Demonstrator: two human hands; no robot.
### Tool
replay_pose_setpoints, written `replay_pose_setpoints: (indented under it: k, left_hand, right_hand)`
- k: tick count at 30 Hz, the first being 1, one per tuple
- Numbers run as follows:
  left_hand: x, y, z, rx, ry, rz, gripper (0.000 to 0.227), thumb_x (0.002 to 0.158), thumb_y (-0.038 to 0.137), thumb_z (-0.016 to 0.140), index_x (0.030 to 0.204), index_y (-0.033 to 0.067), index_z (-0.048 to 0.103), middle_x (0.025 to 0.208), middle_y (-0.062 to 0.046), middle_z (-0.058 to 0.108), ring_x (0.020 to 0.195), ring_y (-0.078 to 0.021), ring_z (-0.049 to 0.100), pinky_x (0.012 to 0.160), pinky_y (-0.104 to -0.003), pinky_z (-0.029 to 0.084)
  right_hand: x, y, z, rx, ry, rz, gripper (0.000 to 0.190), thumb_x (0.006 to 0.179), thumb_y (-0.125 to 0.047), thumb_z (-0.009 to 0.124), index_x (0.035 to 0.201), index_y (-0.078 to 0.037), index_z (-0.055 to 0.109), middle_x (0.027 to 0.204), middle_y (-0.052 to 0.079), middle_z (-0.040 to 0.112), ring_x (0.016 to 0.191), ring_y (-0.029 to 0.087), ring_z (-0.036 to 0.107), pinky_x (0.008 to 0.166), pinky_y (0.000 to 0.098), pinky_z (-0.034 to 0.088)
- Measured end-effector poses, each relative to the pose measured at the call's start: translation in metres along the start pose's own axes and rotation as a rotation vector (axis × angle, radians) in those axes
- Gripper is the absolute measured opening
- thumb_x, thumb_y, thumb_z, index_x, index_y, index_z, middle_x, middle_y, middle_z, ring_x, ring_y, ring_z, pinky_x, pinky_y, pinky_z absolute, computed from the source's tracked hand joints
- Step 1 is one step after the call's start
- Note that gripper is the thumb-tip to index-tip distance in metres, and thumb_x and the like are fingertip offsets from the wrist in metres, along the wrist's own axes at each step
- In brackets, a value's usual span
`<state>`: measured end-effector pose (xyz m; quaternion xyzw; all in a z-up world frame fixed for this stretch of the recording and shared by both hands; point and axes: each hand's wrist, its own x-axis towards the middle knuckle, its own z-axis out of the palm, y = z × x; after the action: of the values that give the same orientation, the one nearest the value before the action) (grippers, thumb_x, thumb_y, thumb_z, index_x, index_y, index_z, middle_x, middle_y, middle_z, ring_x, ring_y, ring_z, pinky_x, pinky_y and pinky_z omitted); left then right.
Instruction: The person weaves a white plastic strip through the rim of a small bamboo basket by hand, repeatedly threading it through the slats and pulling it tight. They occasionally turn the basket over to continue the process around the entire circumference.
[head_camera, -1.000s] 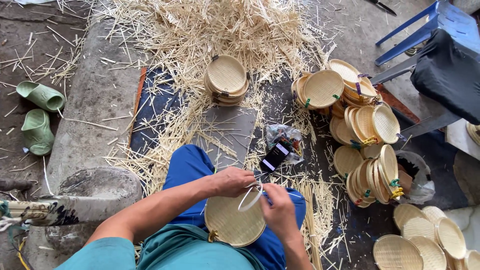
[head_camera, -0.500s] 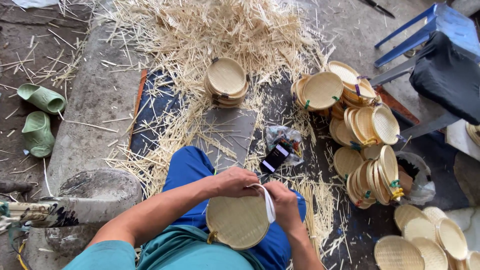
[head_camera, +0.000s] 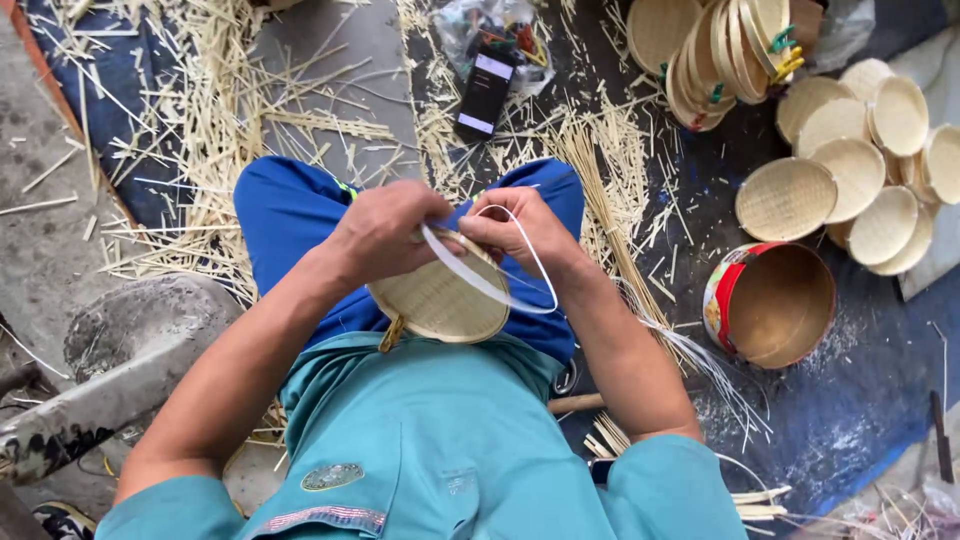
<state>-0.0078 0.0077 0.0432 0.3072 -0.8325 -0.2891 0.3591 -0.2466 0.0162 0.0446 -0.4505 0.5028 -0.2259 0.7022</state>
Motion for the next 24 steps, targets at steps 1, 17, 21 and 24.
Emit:
replay_pose_setpoints:
  k: [1,17,21,24]
  left_hand:
    - [0.006,0.018,-0.008,-0.005,-0.006,-0.003,0.039,0.077,0.031,0.090,0.096,0.0073,0.065,0.086,-0.010,0.065,0.080,-0.0309,0.066,0.068,-0.042,0.053]
    - [-0.034,0.110,0.022,-1.233,0.274,-0.943,0.024,0.095,0.002,0.070,0.114,-0.0053,0.058,0.106,-0.014,0.071,0.095,-0.0196,0.073,0.085,-0.035,0.065]
    - [-0.029,0.104,0.022,-1.184,0.276,-0.850,0.024,0.096,-0.001,0.068,0.116,-0.0054,0.057,0.111,-0.015,0.071,0.099,-0.0191,0.072,0.086,-0.036,0.065]
    - [-0.028,0.093,0.019,-1.172,0.290,-0.826,0.023,0.096,0.000,0.068,0.116,-0.0053,0.056,0.111,-0.016,0.072,0.101,-0.0208,0.074,0.087,-0.038,0.066]
  right_hand:
    - [-0.008,0.001,0.000,0.006,0.003,0.006,0.014,0.093,-0.017,0.075,0.088,-0.004,0.073,0.072,0.001,0.068,0.062,0.008,0.061,0.053,0.0238,0.048]
    - [-0.090,-0.007,0.049,0.033,0.262,-0.252,0.011,0.096,-0.008,0.073,0.101,0.002,0.073,0.086,0.004,0.074,0.075,0.007,0.067,0.066,0.0235,0.057]
    - [-0.105,-0.040,0.049,-0.335,0.316,-0.500,0.014,0.094,-0.007,0.075,0.106,0.001,0.072,0.102,0.007,0.074,0.083,0.010,0.071,0.071,0.0247,0.059]
    - [-0.123,-0.038,0.014,-0.641,0.300,-0.618,0.010,0.091,-0.005,0.078,0.098,-0.001,0.072,0.093,0.008,0.072,0.086,0.015,0.069,0.076,0.0290,0.056]
